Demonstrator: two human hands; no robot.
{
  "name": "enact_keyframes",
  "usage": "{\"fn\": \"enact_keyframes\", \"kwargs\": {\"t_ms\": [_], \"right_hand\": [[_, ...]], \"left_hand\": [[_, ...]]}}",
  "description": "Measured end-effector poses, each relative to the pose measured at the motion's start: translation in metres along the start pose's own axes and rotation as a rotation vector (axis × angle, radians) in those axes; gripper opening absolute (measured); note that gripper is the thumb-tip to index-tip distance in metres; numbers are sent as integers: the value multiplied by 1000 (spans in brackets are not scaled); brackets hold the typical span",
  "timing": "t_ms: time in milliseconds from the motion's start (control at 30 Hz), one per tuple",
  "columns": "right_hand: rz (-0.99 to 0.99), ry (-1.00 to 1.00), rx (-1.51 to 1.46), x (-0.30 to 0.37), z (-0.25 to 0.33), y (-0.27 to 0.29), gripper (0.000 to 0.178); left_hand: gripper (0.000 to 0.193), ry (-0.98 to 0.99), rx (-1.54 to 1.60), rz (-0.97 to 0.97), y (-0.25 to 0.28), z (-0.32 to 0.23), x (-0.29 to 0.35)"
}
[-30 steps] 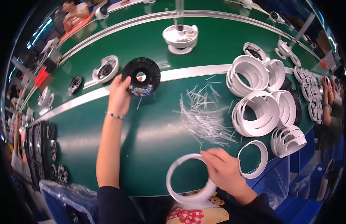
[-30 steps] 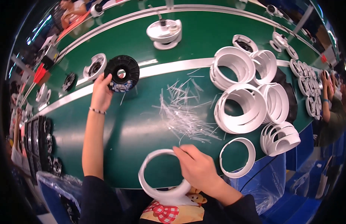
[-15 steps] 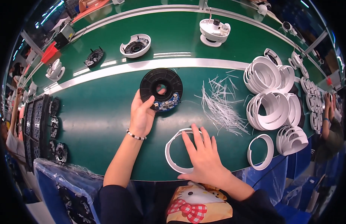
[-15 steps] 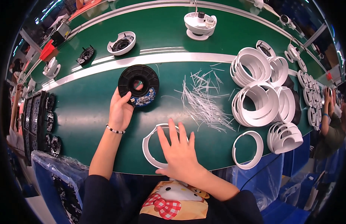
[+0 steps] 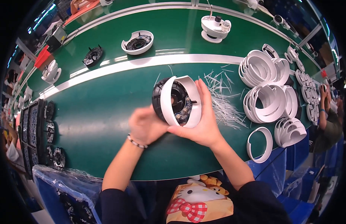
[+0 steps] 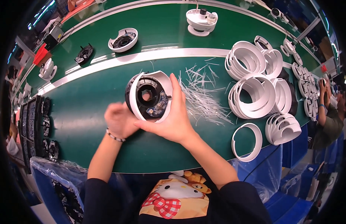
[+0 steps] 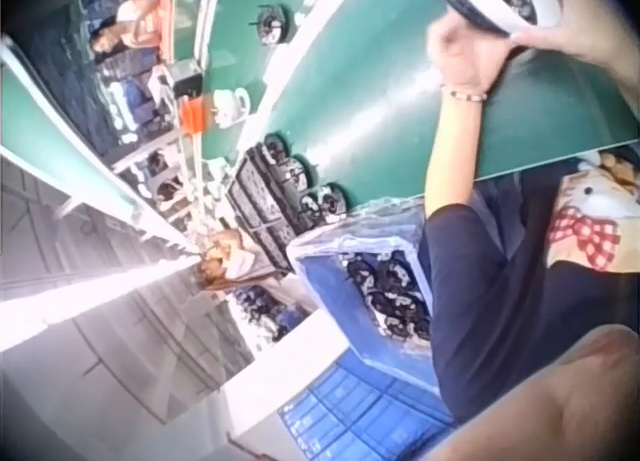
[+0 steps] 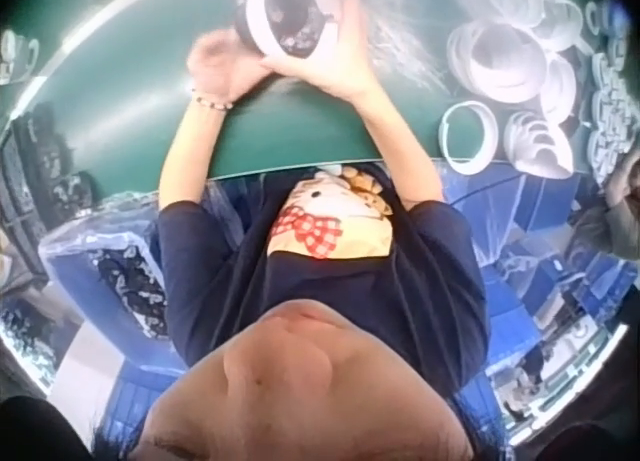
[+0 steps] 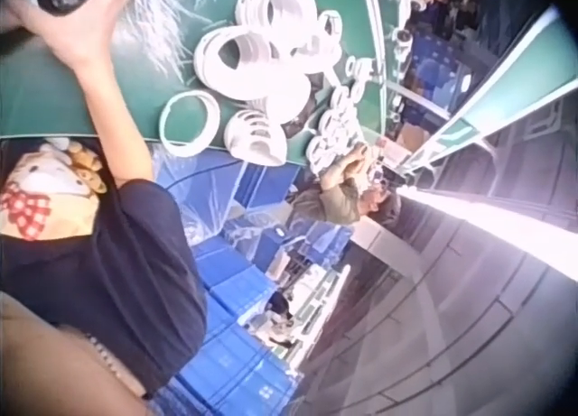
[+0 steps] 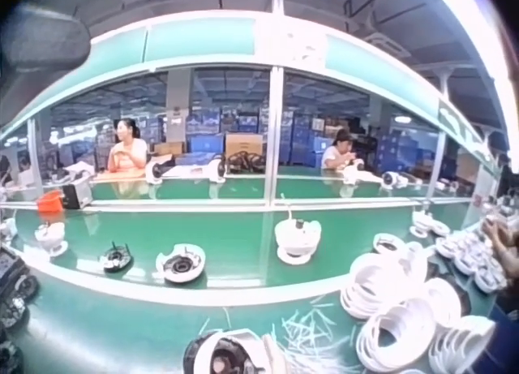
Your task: Assembling the internal and external components of light fixtures on an assembly line.
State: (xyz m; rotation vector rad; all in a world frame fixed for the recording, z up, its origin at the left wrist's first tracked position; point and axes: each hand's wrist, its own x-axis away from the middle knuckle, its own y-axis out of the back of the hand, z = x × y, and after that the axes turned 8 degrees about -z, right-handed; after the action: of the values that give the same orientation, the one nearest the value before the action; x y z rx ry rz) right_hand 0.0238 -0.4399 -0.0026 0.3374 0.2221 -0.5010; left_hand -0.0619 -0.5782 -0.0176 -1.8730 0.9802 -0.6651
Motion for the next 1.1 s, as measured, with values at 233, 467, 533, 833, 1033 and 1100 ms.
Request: {"fn": "enact_keyframes", "kwargs": {"t_ms": [233,467,533,833,1033,1100], "right_hand": [[406,293,142,-13,8,12,114],[-72,-219,-669,-11,4,10,112],[-67,-151,-514,-3,-4,4,113],[76,116,139,2,-1,1,117],[26,153,157,0,3,3,116],[-15,17,-118,1,-3,3,117]], "left_hand": [[60,251,48,-219,25,-16,-7],[57,-94,-51,-241,9,-4,-8],[52,-32,-95,-265,8,2,-8],[74,114,60,-111,11,-1,-9],[60,155,57,-237,11,-2,-13],[54,118,13,-247,4,-3,-13]]}}
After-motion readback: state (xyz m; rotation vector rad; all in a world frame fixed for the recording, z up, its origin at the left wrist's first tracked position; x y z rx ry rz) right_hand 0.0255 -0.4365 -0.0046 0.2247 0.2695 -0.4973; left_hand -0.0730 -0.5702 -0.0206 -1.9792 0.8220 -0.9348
